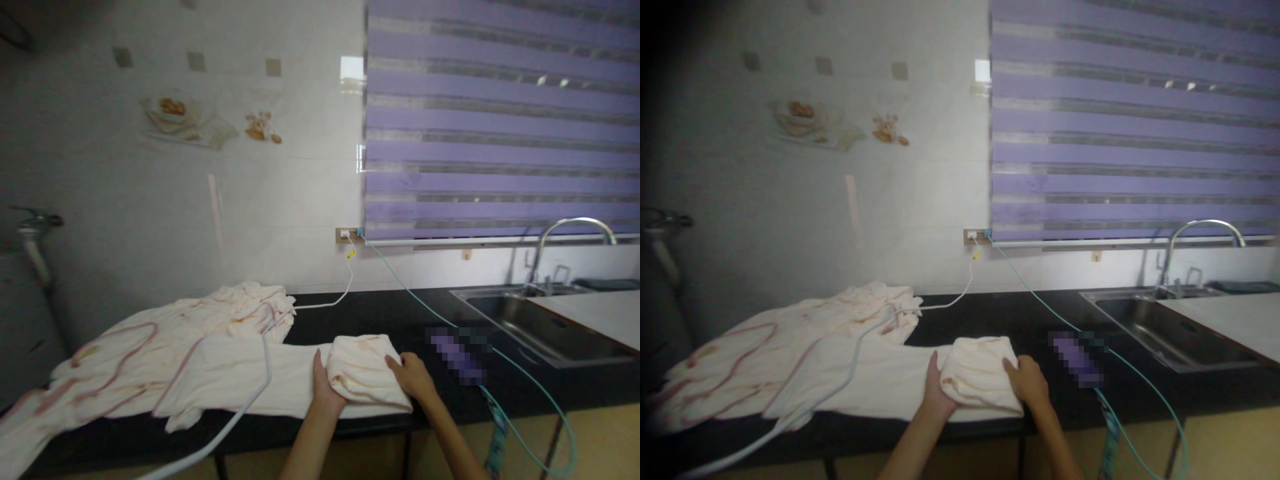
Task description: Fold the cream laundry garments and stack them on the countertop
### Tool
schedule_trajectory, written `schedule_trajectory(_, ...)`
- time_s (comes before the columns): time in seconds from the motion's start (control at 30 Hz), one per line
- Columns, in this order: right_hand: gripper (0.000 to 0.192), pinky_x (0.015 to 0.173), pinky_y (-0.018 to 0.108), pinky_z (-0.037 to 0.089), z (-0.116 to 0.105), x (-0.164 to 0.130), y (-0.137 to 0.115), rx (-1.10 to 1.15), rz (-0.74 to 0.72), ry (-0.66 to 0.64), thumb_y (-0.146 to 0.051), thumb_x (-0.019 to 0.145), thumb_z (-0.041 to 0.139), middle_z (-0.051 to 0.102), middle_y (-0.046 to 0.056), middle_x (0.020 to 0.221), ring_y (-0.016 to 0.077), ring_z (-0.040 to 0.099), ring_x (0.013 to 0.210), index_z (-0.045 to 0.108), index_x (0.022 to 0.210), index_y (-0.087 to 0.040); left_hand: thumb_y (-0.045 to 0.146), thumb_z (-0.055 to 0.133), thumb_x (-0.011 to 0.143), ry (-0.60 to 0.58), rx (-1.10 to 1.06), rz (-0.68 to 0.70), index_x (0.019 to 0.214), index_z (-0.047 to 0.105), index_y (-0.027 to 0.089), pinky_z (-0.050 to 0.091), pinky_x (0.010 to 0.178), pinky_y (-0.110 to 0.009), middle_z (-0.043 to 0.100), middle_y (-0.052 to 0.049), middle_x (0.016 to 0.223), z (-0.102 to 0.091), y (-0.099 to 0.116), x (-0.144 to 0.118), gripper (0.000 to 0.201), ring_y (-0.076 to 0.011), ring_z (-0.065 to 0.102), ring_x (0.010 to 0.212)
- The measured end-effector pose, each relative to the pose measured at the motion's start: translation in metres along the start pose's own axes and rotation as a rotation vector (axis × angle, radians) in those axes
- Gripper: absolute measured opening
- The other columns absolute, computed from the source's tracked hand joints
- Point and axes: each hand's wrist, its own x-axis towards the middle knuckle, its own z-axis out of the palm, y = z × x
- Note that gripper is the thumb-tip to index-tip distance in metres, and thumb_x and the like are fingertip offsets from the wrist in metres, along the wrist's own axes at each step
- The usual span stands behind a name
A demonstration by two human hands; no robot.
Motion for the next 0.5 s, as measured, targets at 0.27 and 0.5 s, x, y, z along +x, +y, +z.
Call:
schedule_trajectory(0.27, 0.044, 0.068, 0.028, 0.041, -0.003, -0.011, -0.003, 0.023, -0.013, 0.017, -0.058, 0.095, 0.051, 0.074, 0.01, 0.086, 0.0234, 0.07, 0.084, 0.064, 0.077, -0.02, 0.06, 0.03, 0.093, 0.085, 0.045, -0.219, 0.14, 0.05, 0.005, 0.047, 0.106, -0.056, 0.063, -0.027, 0.135, -0.053, 0.048, 0.001, 0.075, -0.0371, 0.062, 0.126)
schedule_trajectory(0.5, 0.047, 0.082, 0.035, 0.048, -0.009, -0.028, -0.027, -0.113, -0.069, 0.178, -0.05, 0.101, 0.038, 0.068, 0.019, 0.115, 0.0298, 0.067, 0.103, 0.067, 0.11, -0.014, 0.035, 0.046, 0.091, 0.327, 0.645, 0.128, 0.157, 0.03, 0.006, 0.006, 0.128, -0.041, 0.018, -0.017, 0.169, -0.028, 0.051, 0.007, 0.074, -0.0282, 0.009, 0.158)
